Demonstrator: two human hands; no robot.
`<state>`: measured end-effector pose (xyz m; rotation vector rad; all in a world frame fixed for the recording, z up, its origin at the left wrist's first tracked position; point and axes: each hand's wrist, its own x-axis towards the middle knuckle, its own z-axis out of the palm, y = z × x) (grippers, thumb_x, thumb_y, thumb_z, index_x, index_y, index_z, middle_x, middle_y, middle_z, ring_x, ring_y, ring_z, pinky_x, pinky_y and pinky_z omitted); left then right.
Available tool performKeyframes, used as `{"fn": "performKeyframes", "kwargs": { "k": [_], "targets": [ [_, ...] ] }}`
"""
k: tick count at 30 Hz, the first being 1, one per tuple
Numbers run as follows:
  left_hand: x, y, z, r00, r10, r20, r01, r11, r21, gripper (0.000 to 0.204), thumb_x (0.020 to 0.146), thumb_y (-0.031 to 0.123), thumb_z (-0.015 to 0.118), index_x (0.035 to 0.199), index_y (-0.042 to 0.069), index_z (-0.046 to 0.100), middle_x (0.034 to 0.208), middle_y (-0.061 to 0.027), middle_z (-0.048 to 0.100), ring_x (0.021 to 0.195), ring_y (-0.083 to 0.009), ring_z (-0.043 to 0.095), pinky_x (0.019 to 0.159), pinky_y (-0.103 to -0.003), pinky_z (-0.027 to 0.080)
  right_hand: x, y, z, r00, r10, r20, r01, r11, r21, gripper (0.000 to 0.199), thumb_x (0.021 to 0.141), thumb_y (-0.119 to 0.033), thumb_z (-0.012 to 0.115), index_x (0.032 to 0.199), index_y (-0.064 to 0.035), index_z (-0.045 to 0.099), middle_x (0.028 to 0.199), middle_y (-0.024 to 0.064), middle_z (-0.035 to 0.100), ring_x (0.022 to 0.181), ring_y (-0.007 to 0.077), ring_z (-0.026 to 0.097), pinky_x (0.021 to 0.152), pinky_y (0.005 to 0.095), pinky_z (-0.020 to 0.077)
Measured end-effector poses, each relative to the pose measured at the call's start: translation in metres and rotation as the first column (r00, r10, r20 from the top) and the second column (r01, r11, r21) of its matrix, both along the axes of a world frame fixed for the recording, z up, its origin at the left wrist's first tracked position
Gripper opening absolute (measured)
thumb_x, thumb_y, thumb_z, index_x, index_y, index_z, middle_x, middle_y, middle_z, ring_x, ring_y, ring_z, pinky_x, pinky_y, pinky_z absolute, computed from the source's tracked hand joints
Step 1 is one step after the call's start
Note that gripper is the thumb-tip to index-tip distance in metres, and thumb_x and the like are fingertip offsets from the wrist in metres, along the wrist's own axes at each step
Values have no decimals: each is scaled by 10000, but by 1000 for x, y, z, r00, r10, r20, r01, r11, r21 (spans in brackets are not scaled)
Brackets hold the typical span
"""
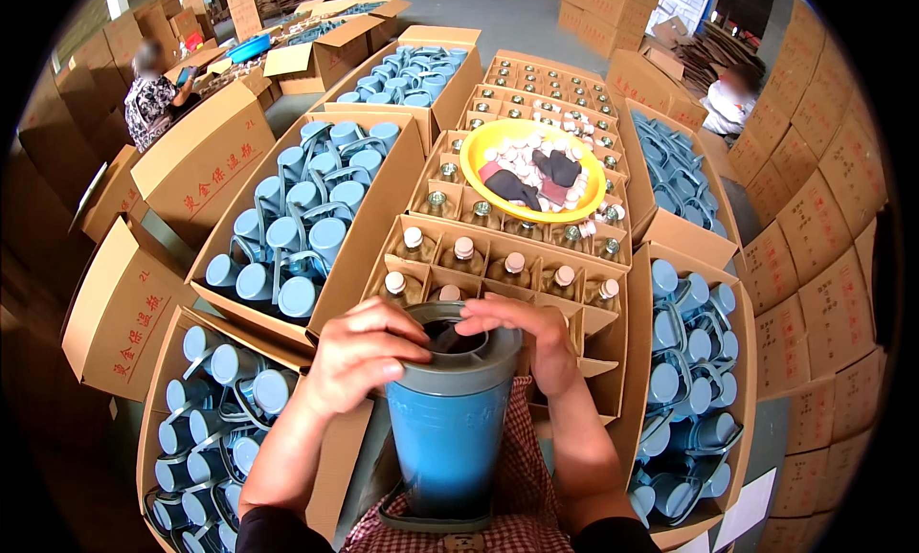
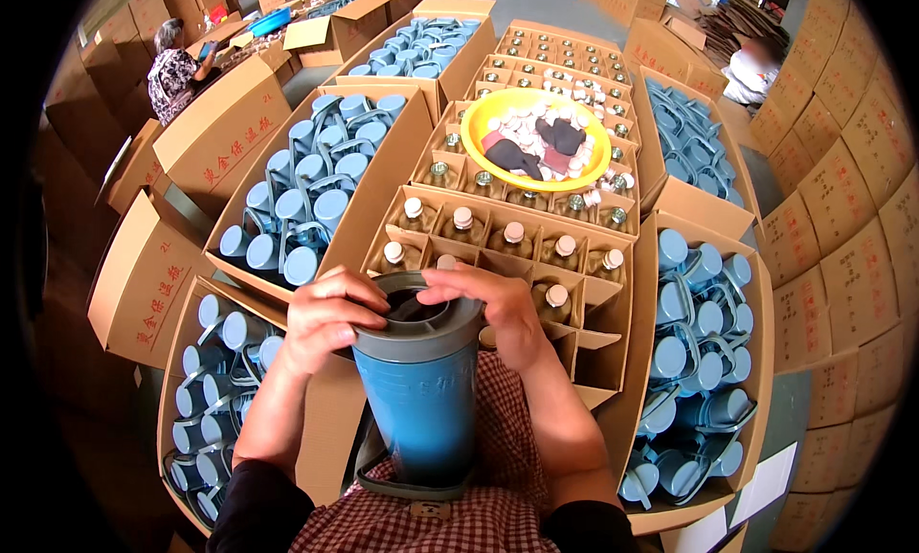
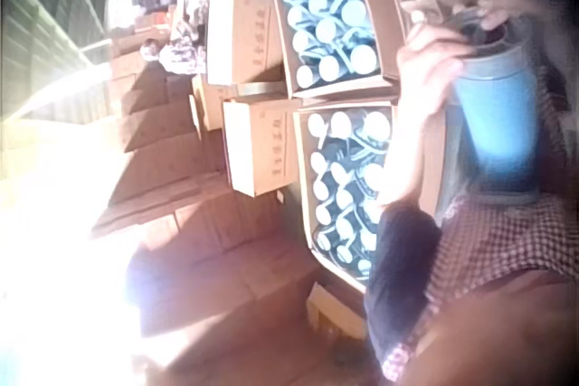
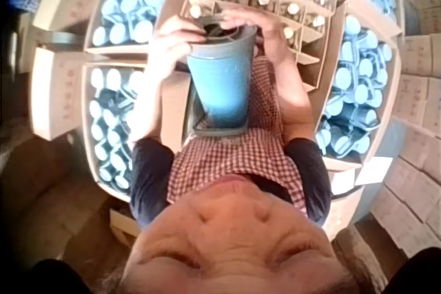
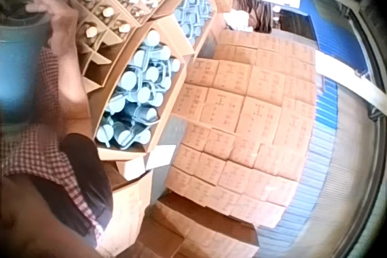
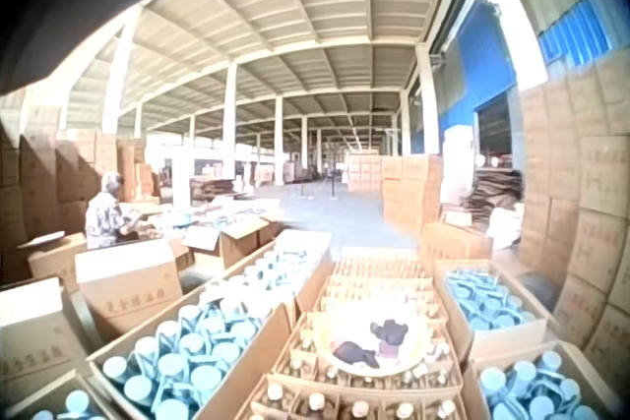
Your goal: The person repeatedly assembles light blue cylindrical containers by inserting a small bottle into the container, placing a grey lid on top, and securing it. The person then places the assembled unit into a cardboard box. This process is repeated continuously throughout the clip.
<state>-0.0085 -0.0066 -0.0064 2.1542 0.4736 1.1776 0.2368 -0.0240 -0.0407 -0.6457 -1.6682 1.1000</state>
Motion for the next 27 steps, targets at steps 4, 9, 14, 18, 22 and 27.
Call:
{"fn": "performKeyframes", "kwargs": {
  "k": [4,9,14,18,22,27],
  "targets": [
    [19,-9,40,948,95,-304,-32,978,205,301,716,329,718,819,51,670,843,-70,611,771,-253,601,669,-335,483,-21,11,-4,935,-15,-354,-85,961,-265,948,856,-739,232,1278,75,473,1156,258,593,1145,302,548,1046,398,354],
    [42,-20,29,958,157,-239,-77,947,311,297,719,327,683,883,80,704,852,-52,620,782,-244,597,708,-377,493,-21,25,-30,876,151,-457,-294,920,-260,957,852,-748,234,1286,71,472,1173,249,587,1132,294,550,1015,373,387],
    [-4,-3,19,983,44,-178,-36,998,43,223,744,257,688,840,59,720,807,-57,615,741,-219,574,666,-331,447,3,6,-6,999,-9,51,15,993,-118,983,860,-747,140,1236,81,515,1098,282,614,1035,313,618,933,396,468],
    [67,-35,48,871,328,-365,-172,901,399,347,697,359,721,926,101,681,789,-45,556,693,-223,561,610,-322,470,-29,34,-34,647,151,-747,-534,789,-303,943,837,-745,311,1368,31,378,1309,266,483,1197,349,488,1025,452,376],
    [33,-11,25,984,59,-171,12,921,388,287,704,312,717,867,77,705,749,-30,541,640,-199,527,569,-314,445,-16,13,-11,893,207,-401,-310,927,-213,849,908,-671,226,1274,42,508,1225,254,555,1188,309,509,1029,401,376],
    [11,-3,18,993,-77,-93,92,982,165,226,771,236,676,844,25,708,775,-61,565,707,-218,532,627,-328,434,-5,-6,3,991,-121,-61,121,993,-4,697,927,-523,306,961,59,687,1045,202,659,1054,308,594,958,382,420]
  ]
}}
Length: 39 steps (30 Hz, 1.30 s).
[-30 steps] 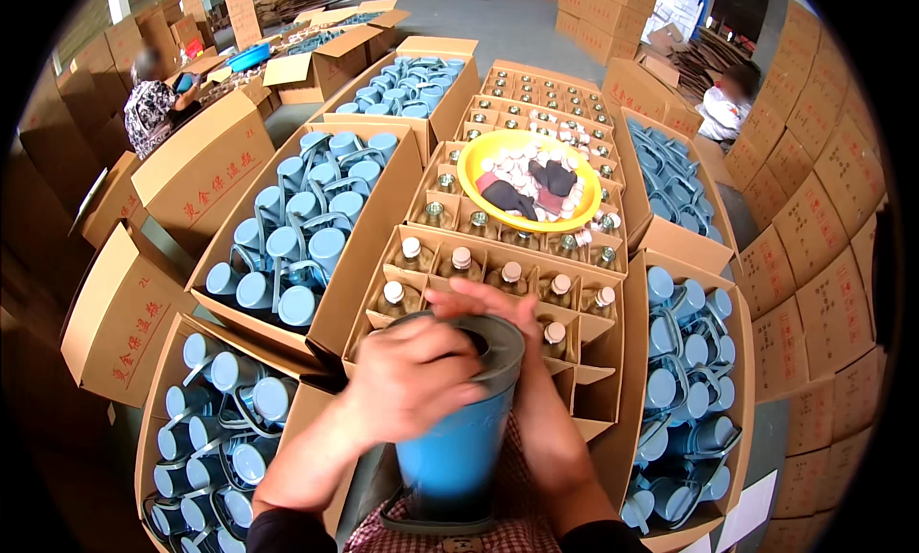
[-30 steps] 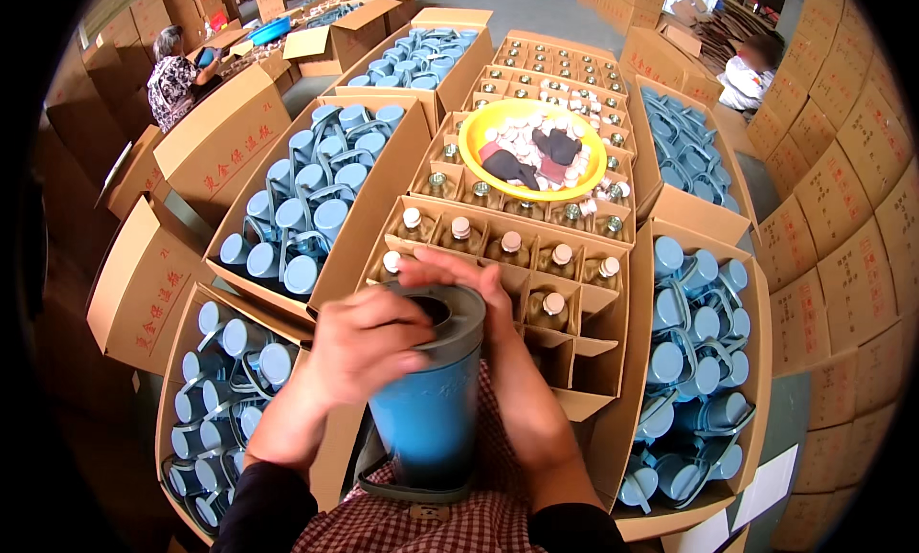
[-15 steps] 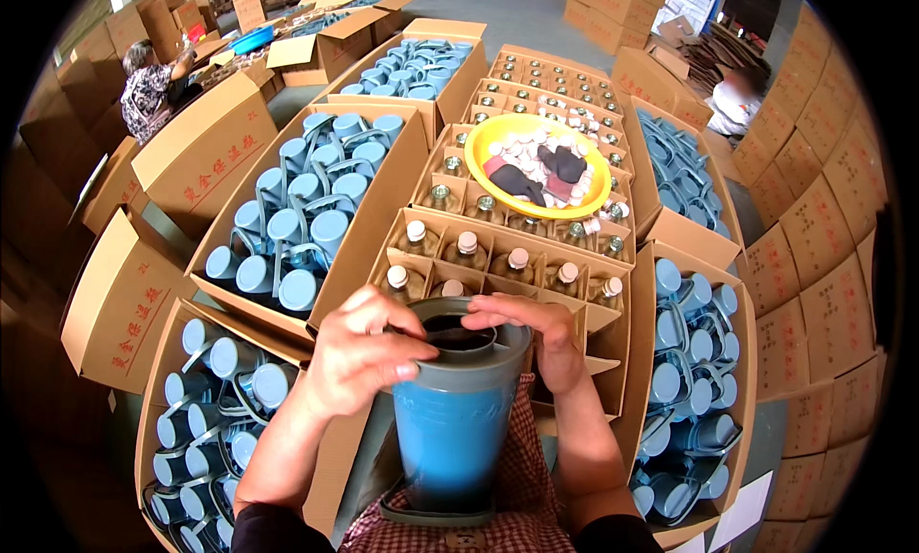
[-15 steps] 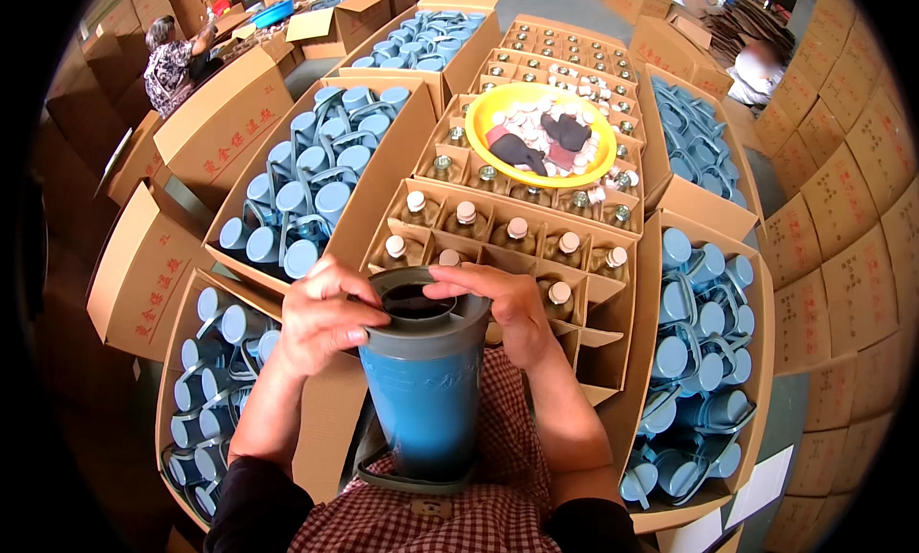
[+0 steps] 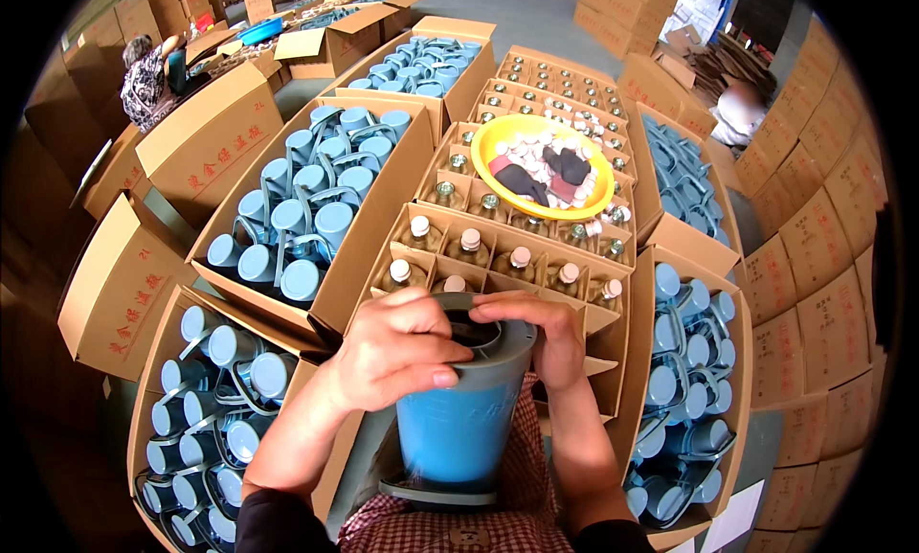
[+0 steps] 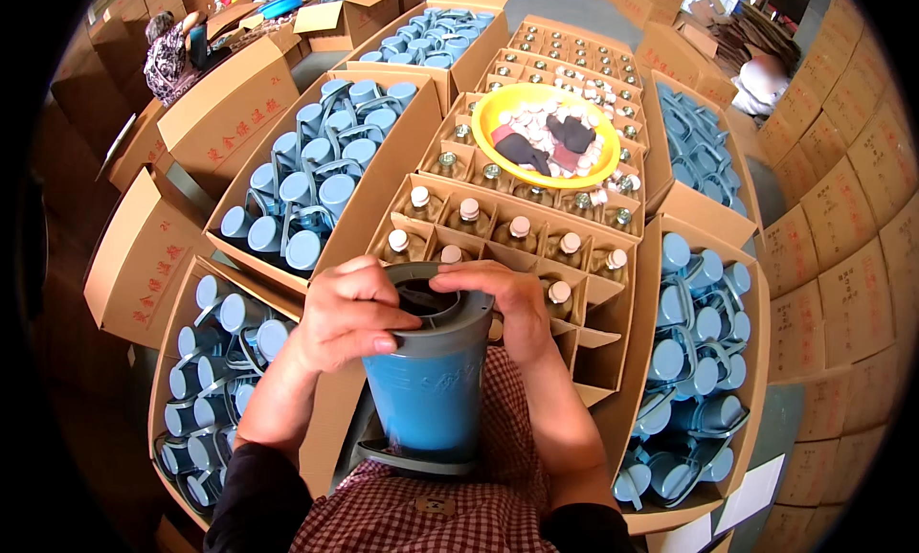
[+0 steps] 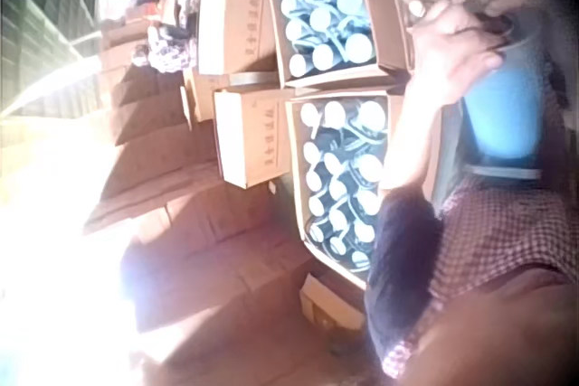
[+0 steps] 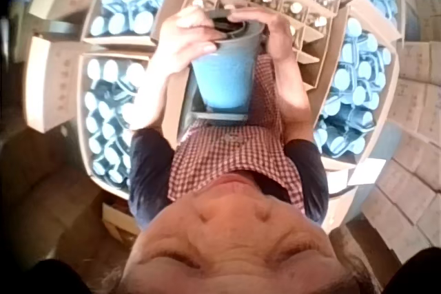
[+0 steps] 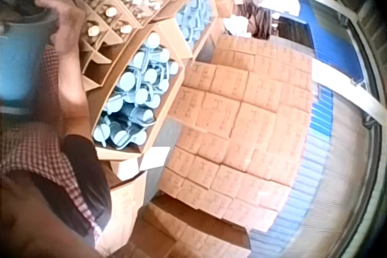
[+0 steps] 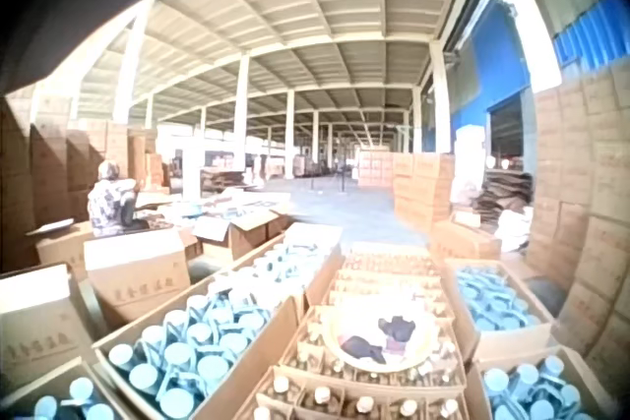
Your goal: The person repeatedly assembles light blue cylindrical containers by inserting a small bottle into the container, placing a grey lid on top, and securing it. The person then places the assembled unit into a cardboard box. This process is repeated continuously throughout the clip.
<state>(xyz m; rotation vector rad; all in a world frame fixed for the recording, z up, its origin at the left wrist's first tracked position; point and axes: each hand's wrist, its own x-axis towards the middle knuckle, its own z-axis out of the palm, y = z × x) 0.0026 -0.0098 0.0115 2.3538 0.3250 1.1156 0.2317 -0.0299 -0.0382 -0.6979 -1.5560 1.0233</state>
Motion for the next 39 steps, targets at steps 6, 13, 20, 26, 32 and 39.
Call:
{"fn": "performKeyframes", "kwargs": {
  "k": [6,13,20,26,32,39],
  "targets": [
    [15,9,-54,932,210,295,23,778,-628,500,887,433,507,922,-37,672,971,-133,643,938,-215,581,851,-338,440,33,-22,31,970,232,-77,-229,972,44,353,864,-290,577,898,37,705,925,163,697,994,306,626,905,389,459],
    [116,-38,-169,858,37,513,480,-416,-772,436,937,372,495,1022,-25,653,976,-108,658,900,-182,601,830,-322,466,40,-60,131,676,-21,737,-314,897,313,278,641,22,694,876,-119,742,912,18,711,790,214,640,707,305,518],
    [154,-60,-160,796,-7,605,509,-533,-676,402,952,336,489,1022,-23,654,944,-87,670,844,-176,615,790,-313,483,35,-116,172,424,5,906,-567,781,261,348,658,-120,681,998,-196,671,998,-93,645,865,169,576,635,318,484],
    [121,-84,-142,890,-43,454,421,-307,-854,373,964,305,484,1021,-22,656,917,-68,680,795,-172,628,756,-305,498,28,-141,166,267,-249,931,-131,948,292,279,707,-322,739,820,-100,613,663,11,619,653,248,598,575,348,481],
    [84,-150,-96,930,346,-122,-344,706,-619,328,926,282,513,1014,-8,641,844,-256,635,785,-390,630,710,-417,495,76,-119,121,155,-124,980,468,883,38,319,693,-359,694,813,-69,637,749,157,661,763,333,641,720,413,491],
    [84,-180,-88,903,429,-29,-408,833,-373,392,843,236,628,1167,23,577,1013,-243,628,876,-398,628,784,-434,499,96,-121,100,465,-207,861,516,854,-73,149,714,-156,705,784,-50,627,665,63,642,626,158,609,598,300,469]
  ]
}}
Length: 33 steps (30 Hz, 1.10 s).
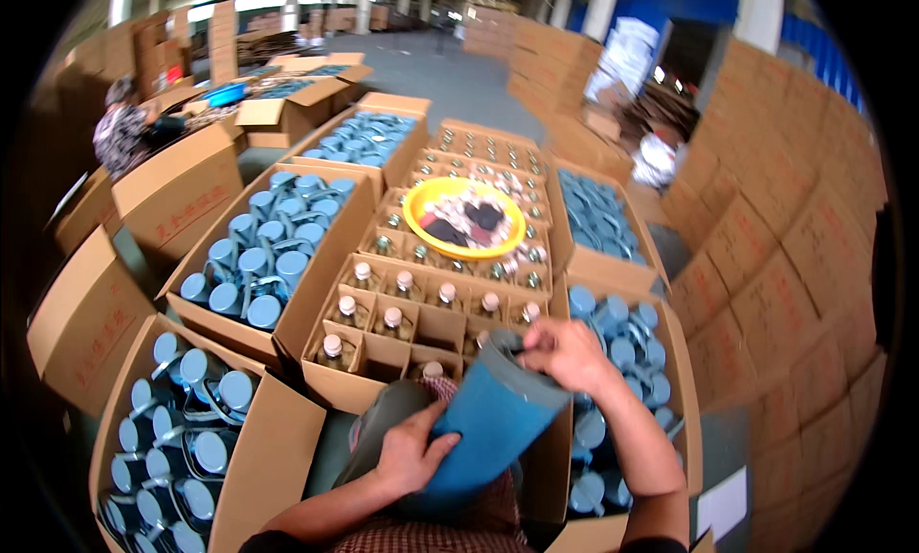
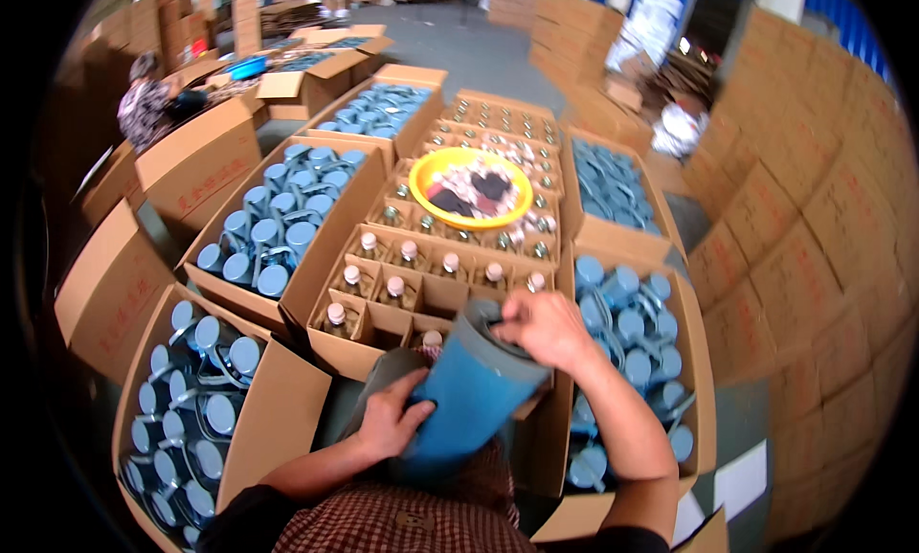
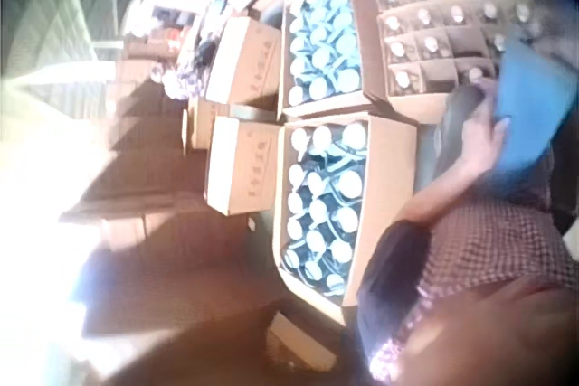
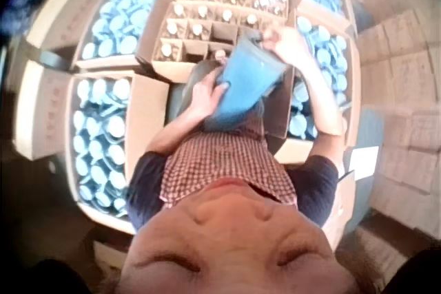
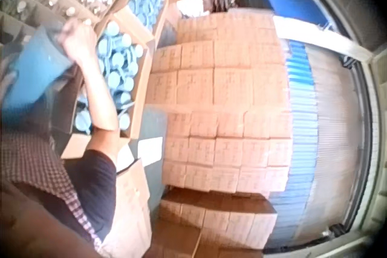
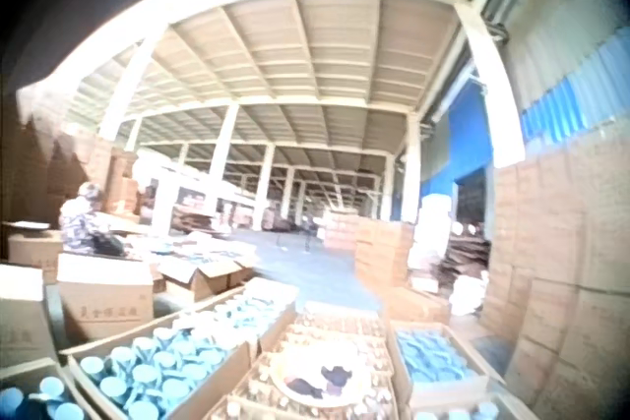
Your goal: The person repeatedly assembles light blue cylindrical containers by inserting a small bottle into the container, placing a grey lid on top, and securing it. The person then places the assembled unit into a cardboard box. This process is repeated continuously throughout the clip.
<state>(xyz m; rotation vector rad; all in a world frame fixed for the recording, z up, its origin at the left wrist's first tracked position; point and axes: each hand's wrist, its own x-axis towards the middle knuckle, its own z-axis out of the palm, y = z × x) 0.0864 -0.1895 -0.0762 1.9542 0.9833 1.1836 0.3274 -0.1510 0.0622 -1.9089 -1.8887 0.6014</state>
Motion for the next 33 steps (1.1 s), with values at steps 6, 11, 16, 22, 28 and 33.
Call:
{"fn": "performKeyframes", "kwargs": {
  "k": [6,11,16,22,28,33],
  "targets": [
    [-34,27,-63,949,73,305,114,827,-551,227,871,76,582,1075,-21,605,814,-11,633,681,-81,540,640,-232,461,1,-35,-124,616,-12,-788,397,868,297,421,797,-146,686,1179,-18,564,1163,117,587,1073,211,548,928,351,440],
    [-49,22,-103,830,330,449,75,732,-677,67,906,82,528,907,35,576,728,8,582,590,-79,506,554,-225,429,-27,-113,-206,825,220,-521,-72,954,290,736,688,-315,776,1307,-81,455,1392,162,416,1326,324,333,1089,440,259],
    [-51,34,-106,784,220,581,251,743,-620,127,891,172,575,849,54,551,701,-22,590,483,-115,488,401,-230,351,-7,-148,-189,983,178,-41,-150,913,379,531,521,-176,830,968,-125,549,1303,118,482,1309,350,351,1062,548,290],
    [-28,52,-73,767,222,602,262,748,-609,193,878,229,598,855,40,570,693,-35,573,470,-119,472,394,-222,346,-15,-171,-189,990,128,-57,-89,888,452,271,572,-128,759,717,-103,532,984,47,599,1069,269,554,1033,509,359],
    [9,73,-86,682,302,666,393,617,-682,255,923,267,516,1025,39,565,846,-54,613,578,-153,552,384,-222,360,-46,-201,-185,962,58,-267,99,838,536,282,598,-123,797,727,-61,554,705,68,531,721,249,555,603,359,456],
    [95,60,-40,658,102,746,604,519,-604,225,942,213,478,1001,16,569,826,-78,604,556,-163,528,433,-233,402,-26,-232,-171,837,-264,-479,524,640,562,239,716,-163,773,789,-20,595,730,115,595,670,271,576,597,356,460]
  ]
}}
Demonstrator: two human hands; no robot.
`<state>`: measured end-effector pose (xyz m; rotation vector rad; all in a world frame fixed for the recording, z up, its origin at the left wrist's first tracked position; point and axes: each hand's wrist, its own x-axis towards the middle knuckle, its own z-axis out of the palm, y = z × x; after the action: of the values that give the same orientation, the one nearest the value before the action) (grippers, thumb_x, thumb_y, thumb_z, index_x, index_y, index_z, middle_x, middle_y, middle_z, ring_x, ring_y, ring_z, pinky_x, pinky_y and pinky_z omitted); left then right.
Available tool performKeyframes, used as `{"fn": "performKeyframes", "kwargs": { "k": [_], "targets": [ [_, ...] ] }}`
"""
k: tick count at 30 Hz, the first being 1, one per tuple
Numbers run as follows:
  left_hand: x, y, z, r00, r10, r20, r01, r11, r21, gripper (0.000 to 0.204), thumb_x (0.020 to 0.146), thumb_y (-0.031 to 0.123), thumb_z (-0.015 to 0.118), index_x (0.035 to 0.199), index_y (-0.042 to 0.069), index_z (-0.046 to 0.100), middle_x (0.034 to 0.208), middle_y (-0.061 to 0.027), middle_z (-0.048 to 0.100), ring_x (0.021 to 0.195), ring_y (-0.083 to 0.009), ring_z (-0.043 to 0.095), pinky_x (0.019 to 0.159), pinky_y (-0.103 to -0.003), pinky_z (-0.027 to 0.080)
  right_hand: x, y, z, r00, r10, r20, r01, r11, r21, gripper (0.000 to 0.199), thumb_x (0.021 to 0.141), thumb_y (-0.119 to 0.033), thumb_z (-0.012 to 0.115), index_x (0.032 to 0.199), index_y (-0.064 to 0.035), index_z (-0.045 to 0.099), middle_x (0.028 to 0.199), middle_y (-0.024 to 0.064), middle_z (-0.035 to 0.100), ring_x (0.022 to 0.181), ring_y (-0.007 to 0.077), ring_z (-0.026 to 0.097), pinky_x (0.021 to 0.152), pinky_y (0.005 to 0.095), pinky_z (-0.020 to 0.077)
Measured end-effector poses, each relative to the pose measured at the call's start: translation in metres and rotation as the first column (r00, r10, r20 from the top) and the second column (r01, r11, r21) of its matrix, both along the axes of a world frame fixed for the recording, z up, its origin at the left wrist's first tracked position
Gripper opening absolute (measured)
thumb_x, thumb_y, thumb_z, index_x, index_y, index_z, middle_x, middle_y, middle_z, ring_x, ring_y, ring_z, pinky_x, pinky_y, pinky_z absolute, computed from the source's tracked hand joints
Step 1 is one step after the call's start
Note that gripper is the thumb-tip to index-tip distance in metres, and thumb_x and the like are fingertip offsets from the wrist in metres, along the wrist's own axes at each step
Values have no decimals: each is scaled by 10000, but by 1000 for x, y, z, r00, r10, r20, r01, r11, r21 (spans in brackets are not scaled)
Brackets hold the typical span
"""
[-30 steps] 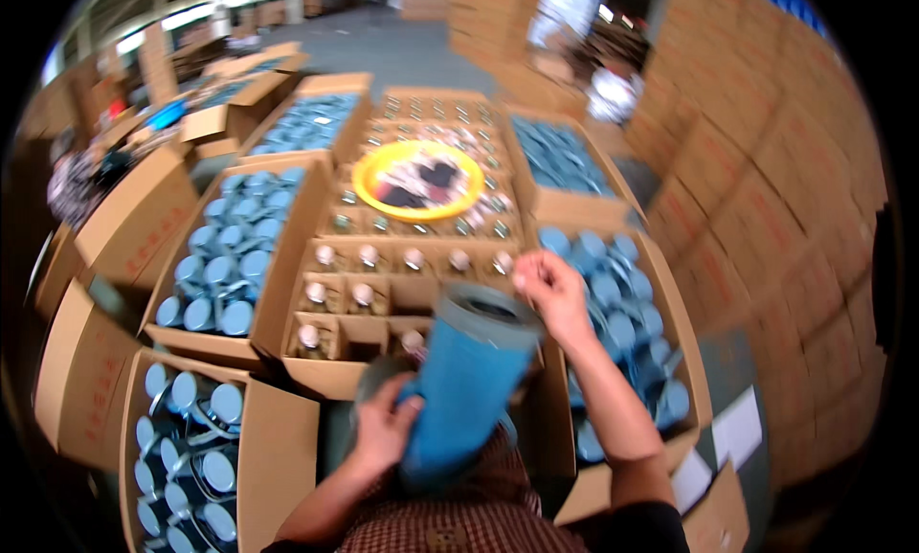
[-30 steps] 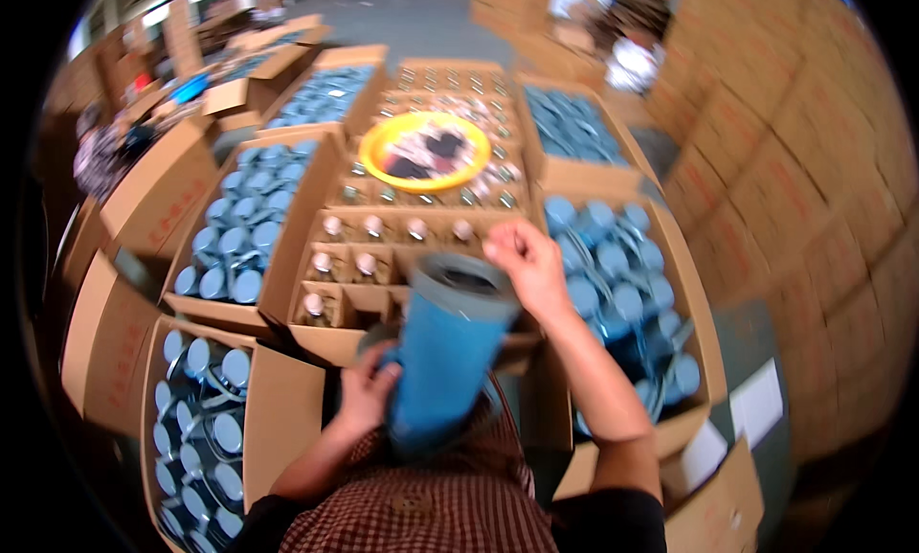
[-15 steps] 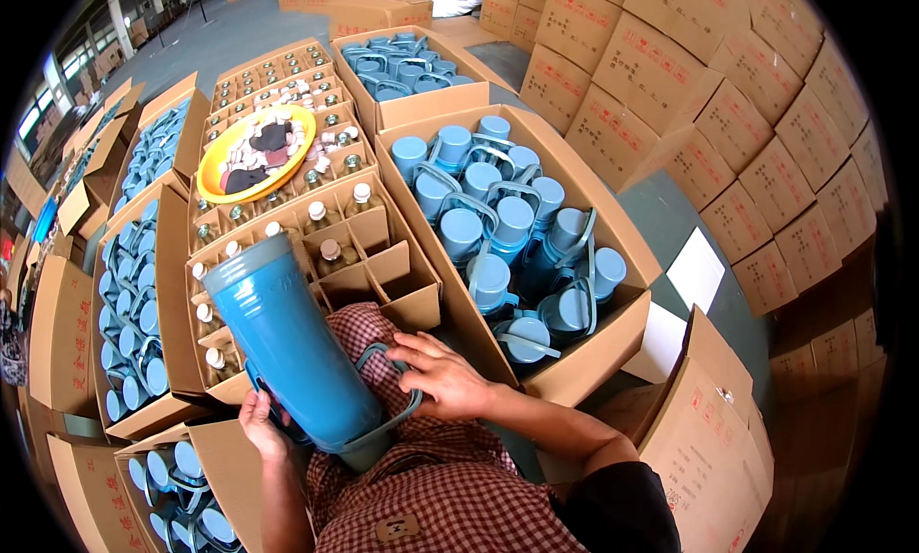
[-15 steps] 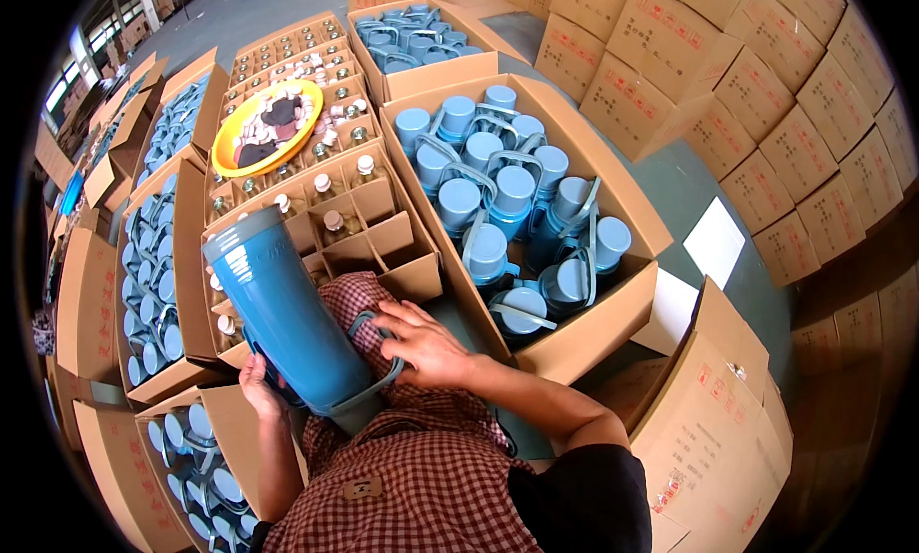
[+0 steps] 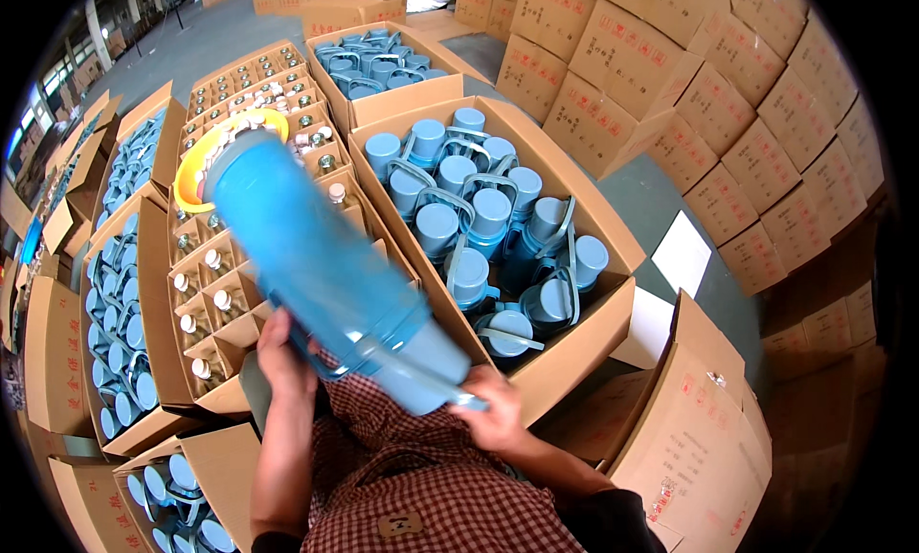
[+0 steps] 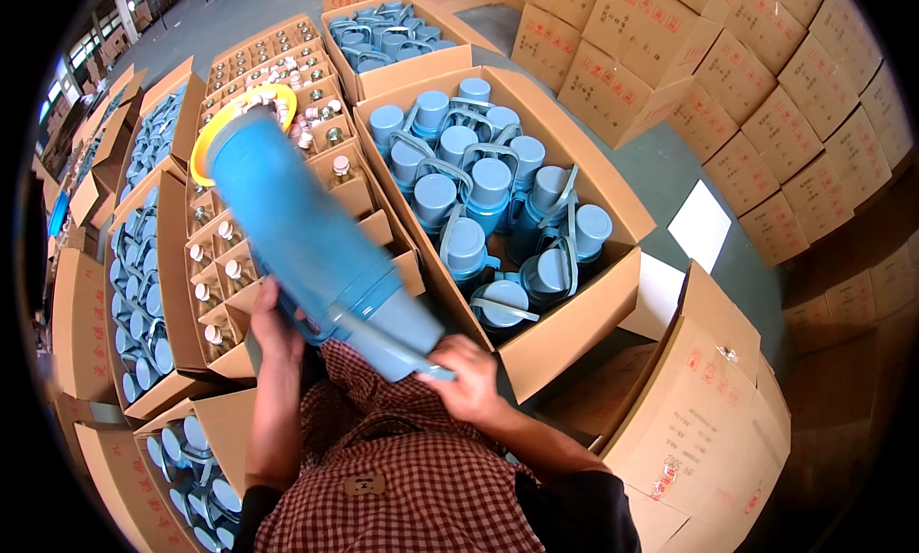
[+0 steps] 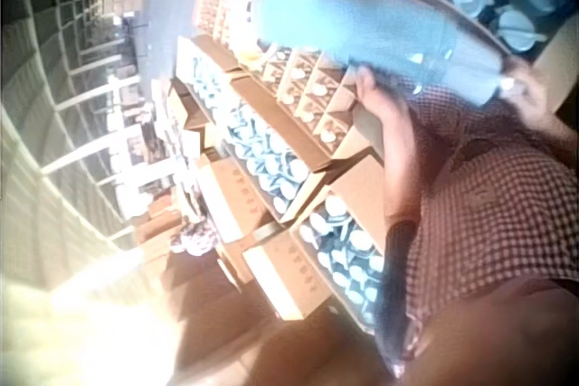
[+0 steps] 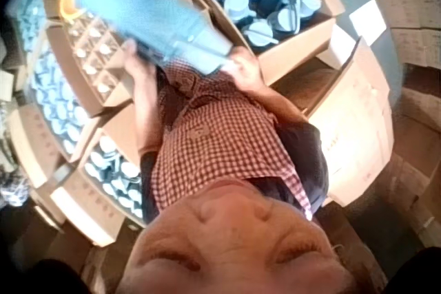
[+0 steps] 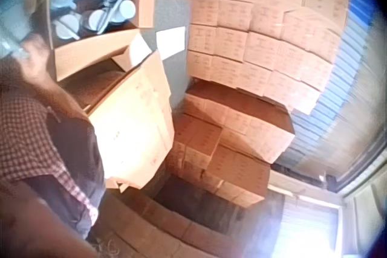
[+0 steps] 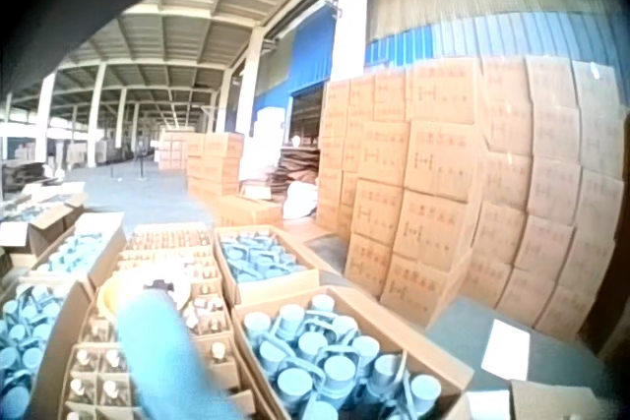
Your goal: The person repeatedly assembles light blue cylindrical containers by inserting a small bottle into the container, placing a grey lid on top, and securing it. The person then places the assembled unit into a cardboard box. This process is repeated continuously throughout the clip.
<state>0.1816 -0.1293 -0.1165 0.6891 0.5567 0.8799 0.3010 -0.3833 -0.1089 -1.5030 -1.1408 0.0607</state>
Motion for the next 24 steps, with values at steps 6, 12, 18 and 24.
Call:
{"fn": "performKeyframes", "kwargs": {
  "k": [6,12,18,24],
  "targets": [
    [55,-32,46,810,-538,-233,583,697,418,335,912,138,549,1234,46,544,1155,-104,605,954,-212,657,677,-274,541,58,-65,98,778,-611,-143,625,735,261,160,830,-132,627,805,1,542,704,73,574,630,133,526,609,249,425],
    [20,-3,-25,757,-503,-418,606,780,159,315,923,125,512,1204,-15,542,1138,-158,618,887,-254,680,639,-276,556,86,-100,139,636,-737,228,765,642,-59,175,835,-107,659,759,13,556,612,24,540,577,100,478,545,249,400],
    [-14,0,-61,729,-518,-448,608,790,76,278,936,138,510,1159,-22,556,1084,-156,645,859,-248,687,613,-279,548,164,-45,126,639,-666,385,756,451,-475,165,816,-130,661,770,-21,545,660,123,612,626,197,603,586,341,466],
    [-25,-2,-72,790,-418,-448,516,848,119,219,926,67,486,1099,-12,595,1050,-153,666,809,-252,696,552,-258,524,251,50,116,634,-220,742,752,400,-524,245,814,-280,640,848,-42,597,804,180,657,814,376,631,708,472,498]
  ]
}}
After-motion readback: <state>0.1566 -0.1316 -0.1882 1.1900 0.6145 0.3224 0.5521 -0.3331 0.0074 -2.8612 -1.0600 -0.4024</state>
